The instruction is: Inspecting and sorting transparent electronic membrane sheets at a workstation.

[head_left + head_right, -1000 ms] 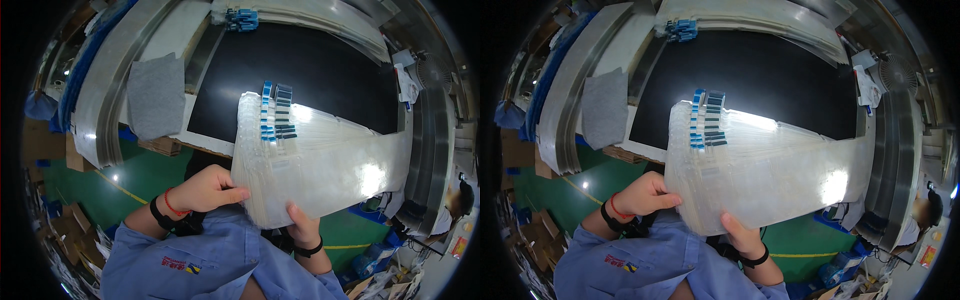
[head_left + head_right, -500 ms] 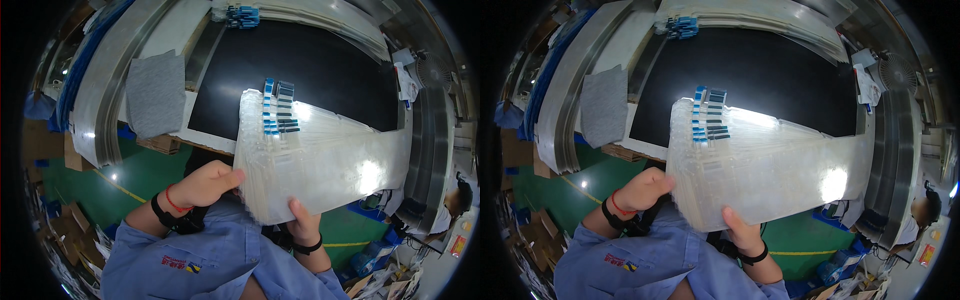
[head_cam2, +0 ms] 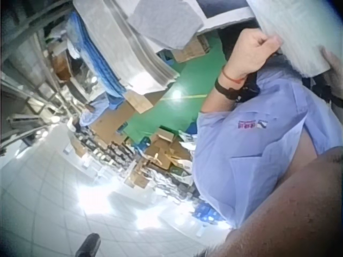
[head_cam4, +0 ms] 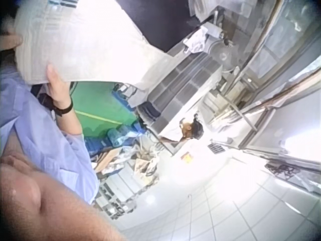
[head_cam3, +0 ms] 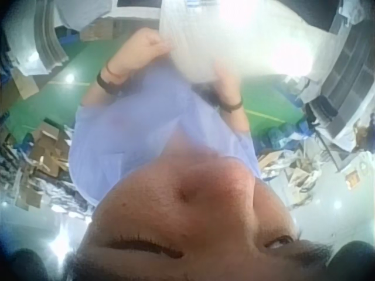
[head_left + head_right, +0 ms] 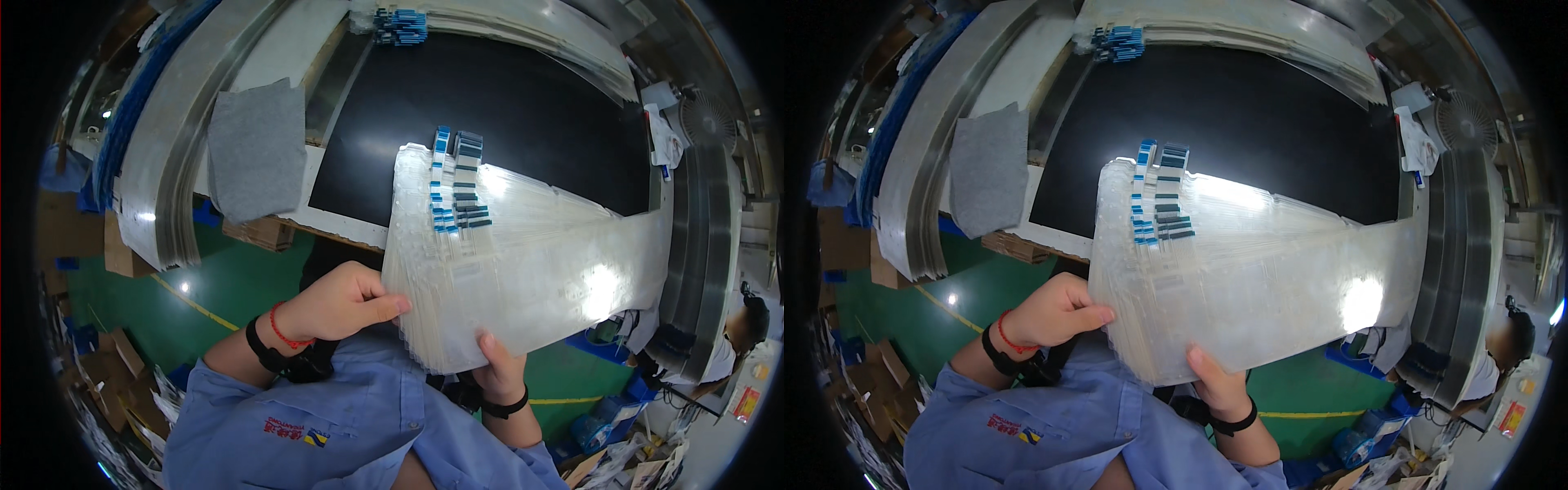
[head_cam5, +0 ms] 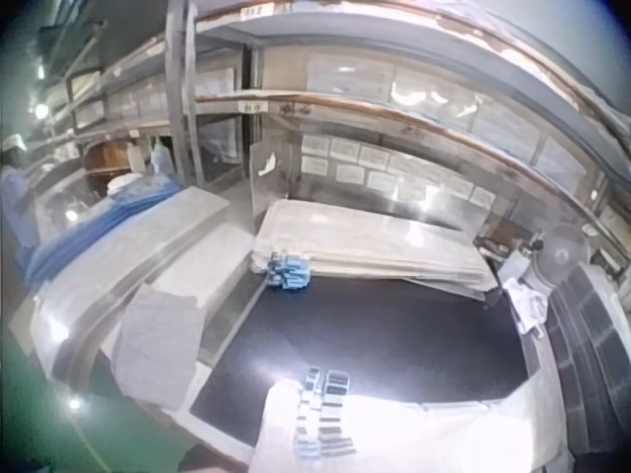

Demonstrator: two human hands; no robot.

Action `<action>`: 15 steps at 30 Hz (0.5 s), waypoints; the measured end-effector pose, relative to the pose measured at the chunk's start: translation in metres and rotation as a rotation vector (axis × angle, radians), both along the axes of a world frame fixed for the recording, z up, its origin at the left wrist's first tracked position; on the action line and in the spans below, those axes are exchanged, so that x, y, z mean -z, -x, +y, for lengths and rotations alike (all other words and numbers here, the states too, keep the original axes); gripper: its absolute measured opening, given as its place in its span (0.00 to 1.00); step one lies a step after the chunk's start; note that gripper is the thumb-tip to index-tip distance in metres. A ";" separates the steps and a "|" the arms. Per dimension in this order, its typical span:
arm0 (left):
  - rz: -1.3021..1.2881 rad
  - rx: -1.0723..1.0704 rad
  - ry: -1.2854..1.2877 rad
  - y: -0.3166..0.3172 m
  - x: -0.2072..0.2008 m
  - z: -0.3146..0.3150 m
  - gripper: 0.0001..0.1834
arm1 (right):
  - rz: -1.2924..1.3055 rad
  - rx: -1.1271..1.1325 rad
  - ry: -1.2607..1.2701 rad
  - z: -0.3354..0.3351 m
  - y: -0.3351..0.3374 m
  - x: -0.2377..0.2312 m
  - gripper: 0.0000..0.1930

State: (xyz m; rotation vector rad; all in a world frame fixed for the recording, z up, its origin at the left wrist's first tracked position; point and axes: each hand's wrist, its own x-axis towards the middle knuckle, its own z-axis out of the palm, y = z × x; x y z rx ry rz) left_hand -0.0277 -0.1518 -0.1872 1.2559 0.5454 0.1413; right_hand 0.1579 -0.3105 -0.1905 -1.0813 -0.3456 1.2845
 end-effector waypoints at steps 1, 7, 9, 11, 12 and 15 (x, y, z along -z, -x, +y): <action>0.027 -0.002 0.032 0.000 0.000 0.001 0.15 | 0.008 0.033 -0.010 0.003 0.004 0.001 0.30; -0.009 -0.080 0.138 -0.005 -0.010 0.003 0.15 | -0.003 0.012 0.044 0.005 0.000 -0.005 0.30; 0.002 -0.014 0.034 -0.002 -0.007 0.004 0.15 | 0.008 -0.010 0.030 0.001 -0.002 -0.004 0.30; 0.019 -0.015 -0.026 0.000 0.000 0.001 0.15 | 0.011 -0.009 0.024 -0.001 -0.002 -0.003 0.30; 0.001 -0.038 0.029 -0.001 0.000 0.001 0.14 | 0.003 0.015 0.034 0.001 0.000 -0.002 0.30; -0.018 -0.057 0.089 -0.002 0.001 0.001 0.13 | -0.008 0.050 0.052 0.008 0.005 -0.001 0.30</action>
